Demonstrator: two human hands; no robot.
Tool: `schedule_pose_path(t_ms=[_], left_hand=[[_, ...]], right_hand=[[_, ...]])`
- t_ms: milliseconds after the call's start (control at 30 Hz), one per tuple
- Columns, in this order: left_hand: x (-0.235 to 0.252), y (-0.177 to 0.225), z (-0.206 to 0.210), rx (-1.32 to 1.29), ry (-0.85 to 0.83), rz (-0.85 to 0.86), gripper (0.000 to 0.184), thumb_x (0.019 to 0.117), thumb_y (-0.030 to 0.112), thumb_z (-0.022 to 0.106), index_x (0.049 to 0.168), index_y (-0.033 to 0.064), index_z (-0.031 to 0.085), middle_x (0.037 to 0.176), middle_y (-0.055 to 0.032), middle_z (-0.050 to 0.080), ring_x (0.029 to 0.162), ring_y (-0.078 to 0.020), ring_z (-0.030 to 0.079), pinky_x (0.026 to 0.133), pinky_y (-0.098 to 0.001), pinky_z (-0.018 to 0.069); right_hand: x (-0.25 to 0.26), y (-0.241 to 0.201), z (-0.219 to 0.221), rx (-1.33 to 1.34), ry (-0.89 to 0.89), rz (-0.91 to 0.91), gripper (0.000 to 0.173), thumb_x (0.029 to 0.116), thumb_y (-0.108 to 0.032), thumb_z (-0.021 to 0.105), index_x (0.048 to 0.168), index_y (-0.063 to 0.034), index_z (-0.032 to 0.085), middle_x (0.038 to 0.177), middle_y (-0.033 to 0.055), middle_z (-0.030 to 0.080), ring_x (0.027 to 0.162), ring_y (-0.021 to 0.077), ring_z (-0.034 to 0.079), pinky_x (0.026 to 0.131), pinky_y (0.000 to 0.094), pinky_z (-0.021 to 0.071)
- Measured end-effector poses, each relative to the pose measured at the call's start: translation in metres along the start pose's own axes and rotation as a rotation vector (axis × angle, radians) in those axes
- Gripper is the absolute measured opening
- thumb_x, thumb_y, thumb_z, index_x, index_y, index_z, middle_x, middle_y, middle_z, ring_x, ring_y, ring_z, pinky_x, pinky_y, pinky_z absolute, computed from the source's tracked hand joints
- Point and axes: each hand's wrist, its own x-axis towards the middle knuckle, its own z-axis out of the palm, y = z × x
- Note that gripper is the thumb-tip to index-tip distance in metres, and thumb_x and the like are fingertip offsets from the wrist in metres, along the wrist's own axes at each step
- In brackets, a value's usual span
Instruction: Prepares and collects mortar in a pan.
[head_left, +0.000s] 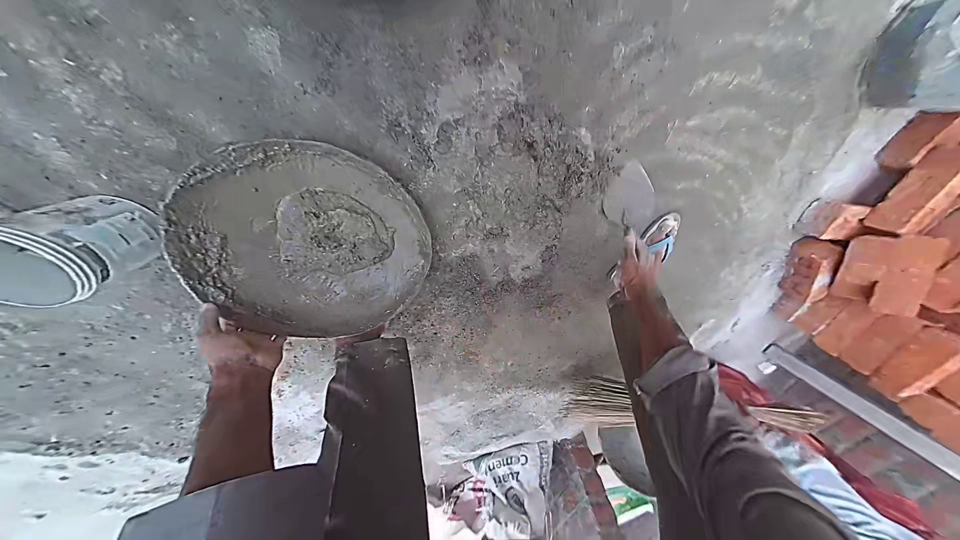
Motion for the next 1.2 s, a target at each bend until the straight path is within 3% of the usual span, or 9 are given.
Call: schedule_pose_path(t_ms=[233, 433, 733, 867, 967, 1000, 1033, 1067, 1200], left_hand=[[-0.004, -0.002, 0.009, -0.039, -0.002, 0.027, 0.067, 0.1034, 0.063, 0.014, 0.149, 0.0218, 0.040, 0.146, -0.0079, 0.054, 0.131, -0.0280, 0.055, 0.100, -0.0613, 0.0476], [-0.009, -0.006, 0.013, 0.014, 0.035, -0.012, 0.066, 0.1062, 0.061, 0.016, 0.151, 0.0206, 0.042, 0.146, -0.0098, 0.055, 0.130, -0.0300, 0.056, 0.098, -0.0612, 0.0501], [0.022, -0.008, -0.004, -0.033, -0.041, -0.090, 0.069, 0.1047, 0.066, 0.023, 0.155, 0.0200, 0.036, 0.147, -0.0113, 0.054, 0.128, -0.0291, 0.059, 0.101, -0.0542, 0.0509], [0.011, -0.004, -0.016, 0.091, -0.037, -0.099, 0.069, 0.1056, 0.064, 0.025, 0.158, 0.0190, 0.030, 0.153, -0.0108, 0.048, 0.135, -0.0263, 0.053, 0.105, -0.0504, 0.0481], [-0.019, 0.005, -0.022, 0.279, -0.057, -0.021, 0.065, 0.1085, 0.056, 0.029, 0.161, 0.0179, 0.027, 0.160, -0.0097, 0.040, 0.143, -0.0255, 0.043, 0.112, -0.0496, 0.0393], [-0.040, 0.010, -0.022, 0.366, -0.097, 0.029, 0.063, 0.1099, 0.052, 0.029, 0.161, 0.0147, 0.026, 0.162, -0.0106, 0.037, 0.145, -0.0250, 0.041, 0.114, -0.0475, 0.0372], [-0.066, 0.015, -0.021, 0.463, -0.161, 0.098, 0.062, 0.1108, 0.049, 0.028, 0.160, 0.0103, 0.027, 0.161, -0.0125, 0.037, 0.144, -0.0246, 0.042, 0.115, -0.0452, 0.0373], [-0.097, 0.021, -0.018, 0.557, -0.234, 0.174, 0.062, 0.1107, 0.046, 0.028, 0.157, 0.0056, 0.032, 0.160, -0.0143, 0.040, 0.143, -0.0240, 0.043, 0.115, -0.0438, 0.0382], [-0.213, 0.024, 0.007, 0.728, -0.542, 0.377, 0.067, 0.1063, 0.053, 0.028, 0.144, 0.0028, 0.052, 0.148, -0.0110, 0.054, 0.138, -0.0212, 0.050, 0.114, -0.0432, 0.0424]], right_hand=[[0.051, -0.100, 0.062, 0.105, -0.212, -0.346, 0.048, 0.1062, -0.047, 0.049, 0.133, -0.0115, 0.067, 0.110, 0.0129, 0.072, 0.094, 0.0223, 0.070, 0.090, 0.0455, 0.0564], [-0.061, -0.144, 0.043, -0.055, -0.273, -0.519, 0.054, 0.1062, -0.047, 0.045, 0.144, -0.0116, 0.060, 0.130, 0.0149, 0.069, 0.114, 0.0279, 0.069, 0.100, 0.0531, 0.0530], [-0.253, -0.244, 0.164, -0.066, -0.563, -0.337, 0.050, 0.1053, -0.032, 0.053, 0.153, -0.0177, 0.051, 0.125, 0.0143, 0.071, 0.110, 0.0304, 0.070, 0.097, 0.0525, 0.0543], [-0.227, -0.160, 0.098, 0.385, -0.248, -0.102, 0.043, 0.1058, -0.021, 0.052, 0.142, 0.0023, 0.053, 0.098, 0.0142, 0.068, 0.073, 0.0169, 0.063, 0.068, 0.0371, 0.0571], [-0.178, -0.068, 0.054, 0.265, 0.217, -0.130, 0.040, 0.1087, -0.020, 0.045, 0.123, 0.0157, 0.058, 0.079, 0.0192, 0.062, 0.058, 0.0196, 0.058, 0.051, 0.0319, 0.0512], [-0.171, -0.077, 0.025, 0.103, 0.153, 0.018, 0.043, 0.1105, -0.019, 0.040, 0.127, 0.0166, 0.058, 0.094, 0.0293, 0.068, 0.074, 0.0311, 0.067, 0.066, 0.0391, 0.0563], [-0.156, -0.118, -0.015, 0.005, -0.182, 0.337, 0.047, 0.1144, -0.019, 0.030, 0.148, 0.0103, 0.043, 0.134, 0.0301, 0.061, 0.118, 0.0354, 0.064, 0.103, 0.0444, 0.0479], [-0.137, -0.138, -0.023, -0.013, -0.305, 0.448, 0.048, 0.1149, -0.019, 0.028, 0.153, 0.0070, 0.038, 0.149, 0.0268, 0.051, 0.135, 0.0341, 0.054, 0.114, 0.0454, 0.0376], [-0.073, -0.067, 0.112, 0.139, -0.006, -0.219, 0.045, 0.1078, -0.036, 0.046, 0.131, -0.0019, 0.066, 0.113, 0.0208, 0.072, 0.093, 0.0294, 0.072, 0.084, 0.0496, 0.0603]])
